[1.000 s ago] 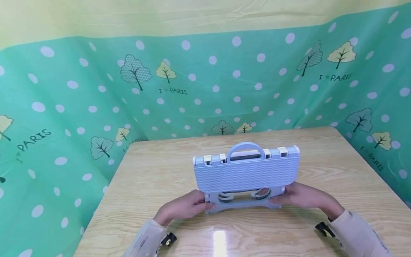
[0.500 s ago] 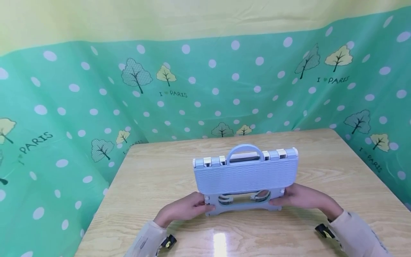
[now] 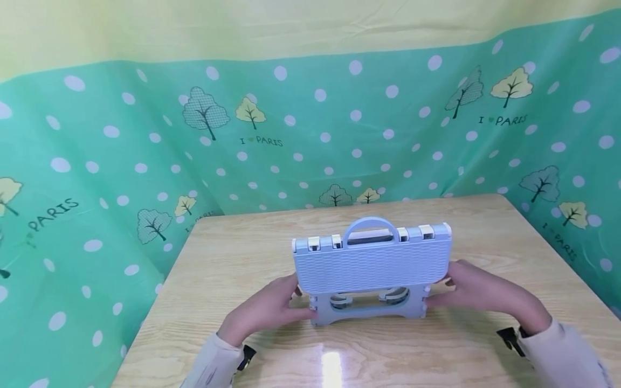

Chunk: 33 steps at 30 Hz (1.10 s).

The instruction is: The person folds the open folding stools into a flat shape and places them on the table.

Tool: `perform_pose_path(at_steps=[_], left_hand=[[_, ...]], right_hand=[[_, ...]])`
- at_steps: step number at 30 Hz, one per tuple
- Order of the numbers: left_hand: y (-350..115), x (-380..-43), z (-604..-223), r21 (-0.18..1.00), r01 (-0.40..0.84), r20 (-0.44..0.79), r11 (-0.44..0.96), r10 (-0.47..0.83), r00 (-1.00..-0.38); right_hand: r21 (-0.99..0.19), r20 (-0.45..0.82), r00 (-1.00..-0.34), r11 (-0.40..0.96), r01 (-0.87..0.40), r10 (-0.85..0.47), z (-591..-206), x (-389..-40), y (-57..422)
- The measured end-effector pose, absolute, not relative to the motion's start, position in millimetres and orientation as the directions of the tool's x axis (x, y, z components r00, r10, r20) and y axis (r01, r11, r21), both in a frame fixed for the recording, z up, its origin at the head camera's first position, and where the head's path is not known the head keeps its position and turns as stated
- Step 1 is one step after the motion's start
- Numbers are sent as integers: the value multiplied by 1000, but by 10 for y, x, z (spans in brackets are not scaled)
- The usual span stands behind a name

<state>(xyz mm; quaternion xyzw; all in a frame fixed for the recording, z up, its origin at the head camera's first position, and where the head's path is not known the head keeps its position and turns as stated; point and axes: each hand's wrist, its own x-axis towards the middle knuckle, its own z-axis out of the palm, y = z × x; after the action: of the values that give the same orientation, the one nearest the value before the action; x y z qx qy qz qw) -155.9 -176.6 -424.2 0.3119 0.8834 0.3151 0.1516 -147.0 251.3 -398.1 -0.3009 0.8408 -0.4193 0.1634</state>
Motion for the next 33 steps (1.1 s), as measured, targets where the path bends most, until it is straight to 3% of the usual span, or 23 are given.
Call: perform_pose_path(at_steps=[11,33], left_hand=[[-1730,-1580,-4261,684,500,-21,531,700,-714],[-1722,-1587,-4242,699,507,-1,505,709,-705]], right_hand=[[-832,123,-756,348,-432,-643,-4080,-1482,2377],[-836,113,-757,351,-423,-643,-4061,-1480,2363]])
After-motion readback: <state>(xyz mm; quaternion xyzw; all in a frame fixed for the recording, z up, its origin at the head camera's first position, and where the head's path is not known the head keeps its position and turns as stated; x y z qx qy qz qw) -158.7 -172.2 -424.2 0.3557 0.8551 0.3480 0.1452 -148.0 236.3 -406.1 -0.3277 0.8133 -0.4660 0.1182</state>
